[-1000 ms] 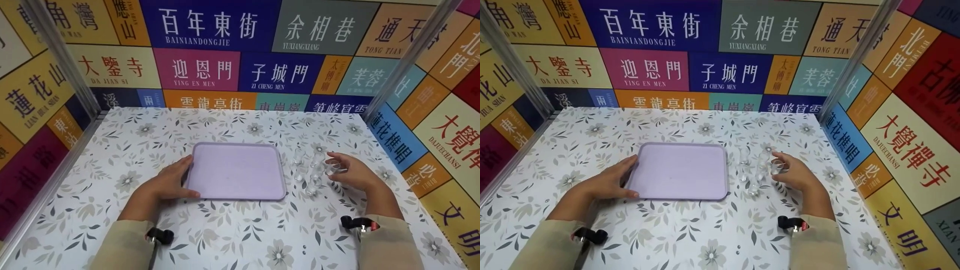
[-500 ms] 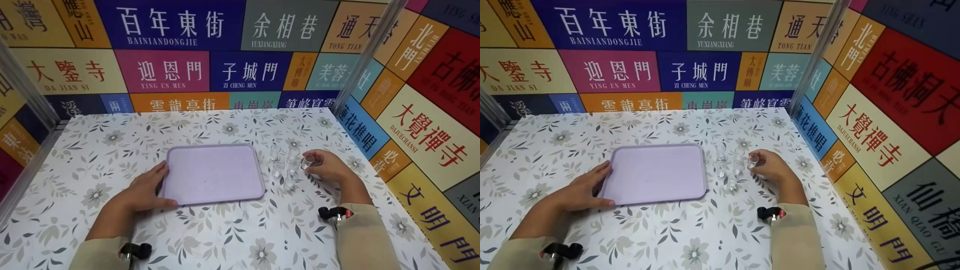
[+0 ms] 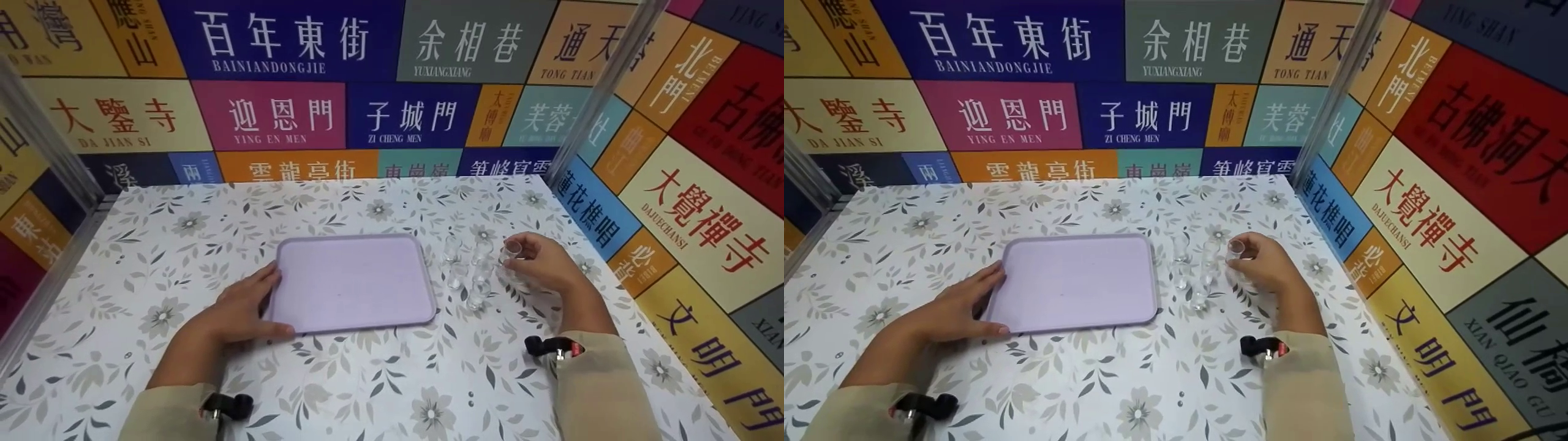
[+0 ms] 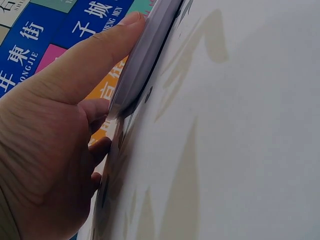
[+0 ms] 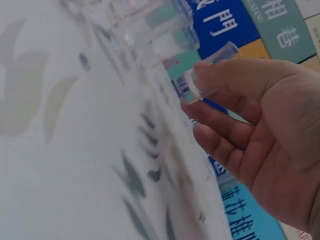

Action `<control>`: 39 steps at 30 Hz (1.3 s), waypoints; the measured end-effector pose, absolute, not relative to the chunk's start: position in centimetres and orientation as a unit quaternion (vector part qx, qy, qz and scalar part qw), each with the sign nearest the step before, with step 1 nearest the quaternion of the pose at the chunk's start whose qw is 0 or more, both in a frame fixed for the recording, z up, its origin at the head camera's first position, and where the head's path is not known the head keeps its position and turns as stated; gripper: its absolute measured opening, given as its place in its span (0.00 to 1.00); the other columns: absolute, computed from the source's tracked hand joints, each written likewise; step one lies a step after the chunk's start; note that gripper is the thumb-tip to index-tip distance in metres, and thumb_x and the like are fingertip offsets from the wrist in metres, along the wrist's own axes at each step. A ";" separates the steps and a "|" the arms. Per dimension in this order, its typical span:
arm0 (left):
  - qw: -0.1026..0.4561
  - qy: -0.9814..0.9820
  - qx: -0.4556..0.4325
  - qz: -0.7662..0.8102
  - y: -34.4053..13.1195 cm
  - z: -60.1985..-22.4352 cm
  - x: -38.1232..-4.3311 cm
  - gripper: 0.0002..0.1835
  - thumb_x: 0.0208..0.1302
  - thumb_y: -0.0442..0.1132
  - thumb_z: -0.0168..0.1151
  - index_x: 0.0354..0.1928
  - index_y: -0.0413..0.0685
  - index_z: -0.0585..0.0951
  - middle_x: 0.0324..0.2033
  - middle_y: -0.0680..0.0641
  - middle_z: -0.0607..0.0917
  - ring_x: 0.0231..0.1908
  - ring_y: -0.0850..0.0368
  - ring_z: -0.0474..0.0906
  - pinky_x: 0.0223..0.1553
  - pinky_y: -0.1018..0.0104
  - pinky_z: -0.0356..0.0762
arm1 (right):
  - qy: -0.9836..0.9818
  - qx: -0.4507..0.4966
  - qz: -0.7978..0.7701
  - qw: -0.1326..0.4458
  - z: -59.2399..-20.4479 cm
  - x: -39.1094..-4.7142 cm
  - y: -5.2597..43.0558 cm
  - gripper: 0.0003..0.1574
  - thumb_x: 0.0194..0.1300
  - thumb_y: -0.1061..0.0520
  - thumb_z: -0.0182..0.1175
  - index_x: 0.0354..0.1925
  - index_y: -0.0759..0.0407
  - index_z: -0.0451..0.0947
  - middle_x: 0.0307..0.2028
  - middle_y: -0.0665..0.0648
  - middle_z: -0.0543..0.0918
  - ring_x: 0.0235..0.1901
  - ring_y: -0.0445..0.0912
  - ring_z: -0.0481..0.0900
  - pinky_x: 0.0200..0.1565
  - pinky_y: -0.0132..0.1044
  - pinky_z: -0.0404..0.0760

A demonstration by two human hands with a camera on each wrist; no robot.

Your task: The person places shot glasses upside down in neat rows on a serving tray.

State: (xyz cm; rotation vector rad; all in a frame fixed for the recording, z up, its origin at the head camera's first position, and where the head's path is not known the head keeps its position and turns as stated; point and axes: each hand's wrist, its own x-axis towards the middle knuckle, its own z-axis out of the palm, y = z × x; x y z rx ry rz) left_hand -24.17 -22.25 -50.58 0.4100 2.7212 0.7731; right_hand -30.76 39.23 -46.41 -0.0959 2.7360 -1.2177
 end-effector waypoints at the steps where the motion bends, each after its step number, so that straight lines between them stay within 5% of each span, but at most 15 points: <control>1: 0.140 0.943 0.144 0.267 -22.2 -50.6 -24.2 0.72 0.48 0.79 0.75 0.88 0.58 0.49 0.89 0.52 0.42 0.86 0.33 0.39 0.81 0.23 0.43 | 0.907 -0.036 -0.414 0.063 -46.0 -30.6 39.0 0.33 0.69 0.44 0.74 0.67 0.51 0.77 0.64 0.58 0.82 0.61 0.49 0.80 0.52 0.29 0.83; 12: 0.142 0.944 0.133 0.265 -22.3 -50.5 -24.1 0.73 0.48 0.79 0.75 0.88 0.58 0.47 0.89 0.54 0.41 0.86 0.33 0.39 0.82 0.24 0.43 | 0.896 -0.047 -0.441 0.032 -43.5 -30.4 36.0 0.36 0.67 0.40 0.75 0.67 0.47 0.78 0.64 0.56 0.84 0.55 0.46 0.83 0.51 0.24 0.85; 30: 0.145 0.945 0.121 0.266 -22.6 -50.6 -24.3 0.75 0.46 0.79 0.76 0.88 0.59 0.46 0.89 0.57 0.40 0.87 0.36 0.38 0.83 0.27 0.42 | 0.835 -0.155 -0.528 0.027 -42.0 -31.8 25.0 0.40 0.63 0.51 0.80 0.66 0.58 0.72 0.52 0.59 0.88 0.49 0.48 0.87 0.48 0.35 0.88; 39: 0.152 0.946 0.106 0.267 -22.2 -50.6 -24.4 0.75 0.44 0.80 0.76 0.88 0.65 0.46 0.88 0.62 0.39 0.87 0.37 0.37 0.83 0.27 0.42 | 0.837 -0.169 -0.519 0.027 -41.9 -31.9 18.9 0.34 0.65 0.49 0.78 0.65 0.48 0.76 0.50 0.56 0.87 0.50 0.50 0.87 0.48 0.36 0.87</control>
